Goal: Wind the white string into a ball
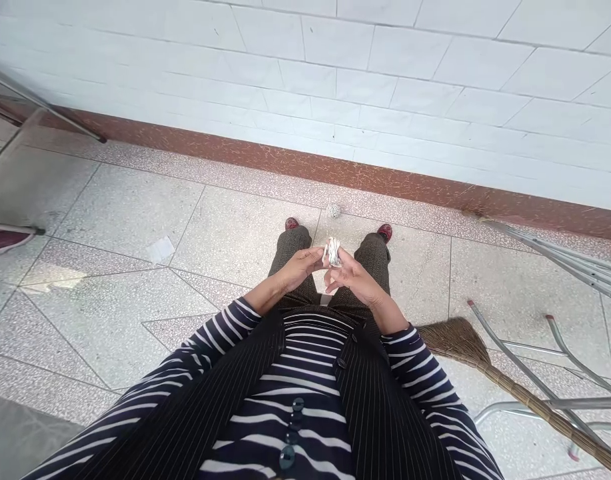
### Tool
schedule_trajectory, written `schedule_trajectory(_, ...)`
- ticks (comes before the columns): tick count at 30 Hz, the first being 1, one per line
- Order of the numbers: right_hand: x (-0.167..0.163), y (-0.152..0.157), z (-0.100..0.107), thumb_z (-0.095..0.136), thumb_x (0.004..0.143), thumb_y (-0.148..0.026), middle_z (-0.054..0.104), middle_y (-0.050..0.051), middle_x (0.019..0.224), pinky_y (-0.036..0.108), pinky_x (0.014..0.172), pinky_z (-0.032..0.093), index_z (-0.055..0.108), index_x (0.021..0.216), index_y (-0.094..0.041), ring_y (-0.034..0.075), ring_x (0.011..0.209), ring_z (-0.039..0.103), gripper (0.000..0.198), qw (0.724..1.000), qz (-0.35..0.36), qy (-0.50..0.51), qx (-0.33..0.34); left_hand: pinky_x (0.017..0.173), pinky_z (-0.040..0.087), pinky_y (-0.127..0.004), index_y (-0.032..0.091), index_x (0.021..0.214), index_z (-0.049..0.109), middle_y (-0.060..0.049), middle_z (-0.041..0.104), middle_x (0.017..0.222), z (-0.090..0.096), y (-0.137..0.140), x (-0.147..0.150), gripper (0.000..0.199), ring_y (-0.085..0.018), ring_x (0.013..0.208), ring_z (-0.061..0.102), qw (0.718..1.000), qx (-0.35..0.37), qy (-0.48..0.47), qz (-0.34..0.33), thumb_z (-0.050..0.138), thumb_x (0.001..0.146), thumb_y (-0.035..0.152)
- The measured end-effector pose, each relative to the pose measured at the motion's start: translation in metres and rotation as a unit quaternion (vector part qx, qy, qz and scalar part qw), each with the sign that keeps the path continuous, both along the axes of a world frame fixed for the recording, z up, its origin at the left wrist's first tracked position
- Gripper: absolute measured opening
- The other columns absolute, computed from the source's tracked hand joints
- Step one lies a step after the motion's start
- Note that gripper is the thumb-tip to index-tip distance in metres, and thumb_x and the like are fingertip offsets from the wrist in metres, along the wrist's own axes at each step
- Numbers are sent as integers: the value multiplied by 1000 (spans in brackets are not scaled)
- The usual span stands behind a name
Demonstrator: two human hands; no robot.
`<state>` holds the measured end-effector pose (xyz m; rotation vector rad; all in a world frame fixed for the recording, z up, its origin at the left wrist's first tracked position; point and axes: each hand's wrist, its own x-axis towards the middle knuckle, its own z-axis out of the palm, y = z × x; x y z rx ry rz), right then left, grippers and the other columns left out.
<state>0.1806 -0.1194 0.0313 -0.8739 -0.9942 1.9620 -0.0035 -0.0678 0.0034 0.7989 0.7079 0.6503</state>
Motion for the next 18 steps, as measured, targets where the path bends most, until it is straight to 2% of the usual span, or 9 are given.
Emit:
schedule_trajectory(5, -1, -1, 2, 63, 91, -46, 51, 4, 107, 33, 72, 60, 46, 146, -36, 13, 80, 56, 58, 999, -22, 35, -20, 97, 47, -37, 10, 89, 74, -8, 70, 84, 3, 1, 0, 43, -18, 87, 66, 998, -44, -34, -25, 81, 76, 50)
schedule_trajectory(9, -3, -3, -1, 58, 94, -46, 54, 4, 103, 34, 72, 59, 50, 143, -34, 14, 80, 56, 51, 999, -37, 18, -28, 97, 47, -38, 10, 93, 76, -8, 72, 86, 2, 2, 0, 43, -18, 86, 66, 998, -55, -8, -18, 85, 72, 46)
schedule_trajectory(14, -6, -3, -3, 58, 95, -44, 54, 3, 101, 30, 68, 56, 53, 140, -33, 12, 76, 58, 47, 998, -52, 7, -22, 96, 47, -38, 10, 91, 78, -8, 74, 85, -1, 1, 2, 48, -19, 84, 67, 998, -26, 45, 23, 87, 66, 50)
schedule_trajectory(18, -7, -3, -6, 60, 93, -46, 54, 2, 97, 29, 67, 55, 54, 140, -31, 12, 73, 56, 49, 997, -65, -1, -29, 96, 47, -37, 11, 94, 77, -8, 74, 87, 1, -1, 4, 51, -20, 86, 67, 998, 19, 57, 16, 81, 72, 56)
